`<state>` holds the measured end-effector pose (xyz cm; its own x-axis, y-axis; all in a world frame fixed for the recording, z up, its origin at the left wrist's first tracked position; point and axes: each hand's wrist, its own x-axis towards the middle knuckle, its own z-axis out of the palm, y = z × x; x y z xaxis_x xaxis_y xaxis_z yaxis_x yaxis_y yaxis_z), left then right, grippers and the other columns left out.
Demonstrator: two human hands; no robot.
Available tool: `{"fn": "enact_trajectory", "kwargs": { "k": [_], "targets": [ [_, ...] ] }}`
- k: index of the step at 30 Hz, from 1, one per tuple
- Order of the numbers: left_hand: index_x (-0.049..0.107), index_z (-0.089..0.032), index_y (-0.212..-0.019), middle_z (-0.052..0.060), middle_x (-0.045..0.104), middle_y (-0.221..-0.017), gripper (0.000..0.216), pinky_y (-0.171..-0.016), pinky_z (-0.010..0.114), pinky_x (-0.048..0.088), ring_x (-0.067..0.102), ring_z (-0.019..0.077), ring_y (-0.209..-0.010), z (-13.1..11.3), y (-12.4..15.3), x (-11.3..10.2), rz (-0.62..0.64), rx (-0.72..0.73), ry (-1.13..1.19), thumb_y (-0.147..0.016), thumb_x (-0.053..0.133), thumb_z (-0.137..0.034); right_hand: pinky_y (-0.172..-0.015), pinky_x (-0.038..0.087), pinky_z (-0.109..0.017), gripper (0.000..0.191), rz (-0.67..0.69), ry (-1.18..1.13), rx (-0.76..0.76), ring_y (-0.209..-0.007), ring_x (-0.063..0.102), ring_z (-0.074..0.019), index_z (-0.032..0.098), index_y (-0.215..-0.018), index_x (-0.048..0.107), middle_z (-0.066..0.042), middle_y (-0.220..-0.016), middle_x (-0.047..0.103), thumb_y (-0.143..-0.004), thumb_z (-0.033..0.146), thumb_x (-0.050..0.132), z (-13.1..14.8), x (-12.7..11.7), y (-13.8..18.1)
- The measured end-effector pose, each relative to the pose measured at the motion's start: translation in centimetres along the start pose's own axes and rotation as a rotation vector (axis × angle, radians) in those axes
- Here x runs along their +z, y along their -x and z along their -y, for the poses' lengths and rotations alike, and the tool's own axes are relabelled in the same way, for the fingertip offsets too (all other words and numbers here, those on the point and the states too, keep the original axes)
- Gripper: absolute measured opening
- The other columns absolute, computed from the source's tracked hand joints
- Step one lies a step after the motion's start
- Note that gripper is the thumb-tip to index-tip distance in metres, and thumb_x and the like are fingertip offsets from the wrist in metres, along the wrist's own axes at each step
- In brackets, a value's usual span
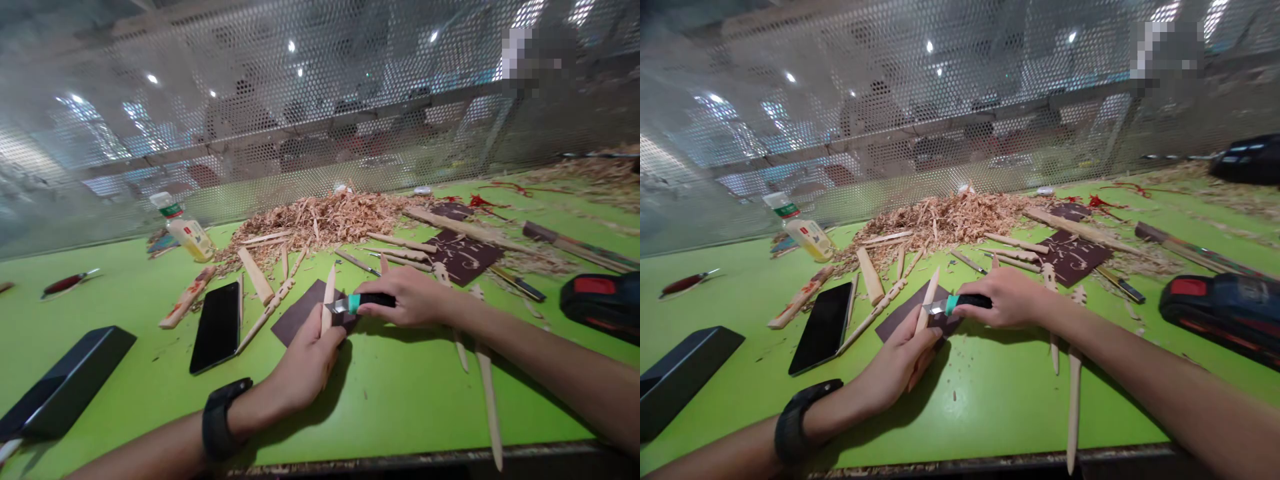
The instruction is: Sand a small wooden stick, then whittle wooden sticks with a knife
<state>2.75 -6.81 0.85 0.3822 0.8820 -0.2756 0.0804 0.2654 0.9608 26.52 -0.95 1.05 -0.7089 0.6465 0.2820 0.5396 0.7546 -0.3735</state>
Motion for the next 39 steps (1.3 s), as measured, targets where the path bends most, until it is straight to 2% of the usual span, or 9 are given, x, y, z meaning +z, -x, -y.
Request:
{"fn": "enact_trajectory", "kwargs": {
  "k": [6, 9, 11, 13, 17, 20, 26, 35, 39],
  "targets": [
    [0.050, -0.025, -0.101, -0.011, 0.033, -0.055, 0.010, -0.041, 0.023, 0.018, 0.027, 0.0095, -0.042, 0.1, 0.0, -0.2, -0.039, -0.011, -0.105, -0.093, 0.055, -0.028, -0.061, 0.037, -0.030, 0.051, -0.038, 0.061, 0.023, -0.063, 0.062, -0.0179, 0.023, -0.110, 0.082, -0.008, -0.085, 0.080, -0.107, 0.060, 0.048, -1.0, 0.4, -0.2],
    [0.055, -0.023, -0.102, -0.007, 0.043, -0.066, 0.009, -0.050, 0.022, 0.031, 0.040, 0.0117, -0.056, -0.1, 1.2, -0.1, -0.039, 0.065, -0.214, -0.095, 0.058, -0.029, -0.054, 0.036, -0.030, 0.059, -0.047, 0.079, 0.242, -0.056, 0.058, -0.0179, 0.024, -0.117, 0.080, -0.007, -0.082, 0.079, -0.109, 0.064, 0.039, -3.4, -0.6, 0.5],
    [0.056, -0.021, -0.093, -0.002, 0.053, -0.082, 0.015, -0.064, 0.023, 0.041, 0.048, 0.0134, -0.074, -0.3, 2.0, 0.0, 0.062, 0.159, -0.316, -0.097, 0.064, -0.033, -0.048, 0.032, -0.030, 0.066, -0.019, 0.155, 0.395, -0.047, 0.051, -0.0174, 0.022, -0.118, 0.081, -0.007, -0.072, 0.075, -0.105, 0.070, 0.038, -5.1, -1.6, 1.3],
    [0.055, -0.021, -0.093, -0.002, 0.053, -0.083, 0.019, -0.066, 0.022, 0.043, 0.048, 0.0123, -0.073, -0.4, 2.4, 0.1, 0.110, 0.167, -0.305, -0.099, 0.065, -0.036, -0.048, 0.031, -0.030, 0.065, -0.096, 0.223, 0.438, -0.049, 0.053, -0.0174, 0.023, -0.120, 0.080, -0.008, -0.078, 0.078, -0.105, 0.071, 0.039, -5.9, -2.4, 1.8],
    [0.047, -0.025, -0.095, -0.010, 0.043, -0.062, 0.033, -0.041, 0.019, 0.028, 0.033, 0.0076, -0.045, -0.2, 2.0, 0.1, 0.135, 0.043, -0.084, -0.105, 0.055, -0.056, -0.058, 0.038, -0.031, 0.063, -0.156, 0.128, 0.384, -0.060, 0.061, -0.0181, 0.021, -0.097, 0.078, -0.008, -0.081, 0.077, -0.108, 0.067, 0.035, -4.0, -2.5, 1.2],
    [0.042, -0.026, -0.093, -0.012, 0.042, -0.055, 0.040, -0.033, 0.018, 0.023, 0.028, 0.0066, -0.036, 0.3, 1.3, 0.0, 0.149, 0.045, 0.014, -0.105, 0.050, -0.063, -0.061, 0.040, -0.031, 0.063, -0.154, 0.031, 0.308, -0.064, 0.063, -0.0195, 0.020, -0.105, 0.076, -0.009, -0.081, 0.076, -0.109, 0.067, 0.034, -1.7, -1.5, 0.4],
    [0.042, -0.027, -0.102, -0.014, 0.045, -0.052, 0.035, -0.030, 0.015, 0.024, 0.030, 0.0059, -0.030, 0.8, 0.2, -0.5, 0.121, 0.130, 0.007, -0.105, 0.054, -0.059, -0.064, 0.041, -0.032, 0.056, -0.061, -0.008, 0.122, -0.069, 0.064, -0.0212, 0.018, -0.113, 0.076, -0.011, -0.086, 0.078, -0.109, 0.061, 0.040, 0.4, 0.0, 0.2],
    [0.044, -0.026, -0.107, -0.016, 0.039, -0.049, 0.037, -0.031, 0.018, 0.016, 0.027, 0.0060, -0.030, 0.4, 0.5, -0.1, 0.068, 0.137, -0.027, -0.104, 0.058, -0.060, -0.069, 0.042, -0.033, 0.050, 0.006, -0.092, 0.057, -0.071, 0.065, -0.0213, 0.017, -0.105, 0.076, -0.009, -0.087, 0.079, -0.110, 0.055, 0.043, 1.7, -0.1, 0.1],
    [0.046, -0.025, -0.109, -0.016, 0.040, -0.054, 0.030, -0.032, 0.020, 0.016, 0.027, 0.0042, -0.030, -0.1, 0.8, 0.2, 0.047, 0.107, 0.023, -0.103, 0.061, -0.051, -0.069, 0.042, -0.032, 0.047, 0.017, -0.081, 0.034, -0.073, 0.068, -0.0208, 0.020, -0.111, 0.078, -0.009, -0.094, 0.082, -0.110, 0.053, 0.045, 1.3, -0.1, 0.3]
  ]
}}
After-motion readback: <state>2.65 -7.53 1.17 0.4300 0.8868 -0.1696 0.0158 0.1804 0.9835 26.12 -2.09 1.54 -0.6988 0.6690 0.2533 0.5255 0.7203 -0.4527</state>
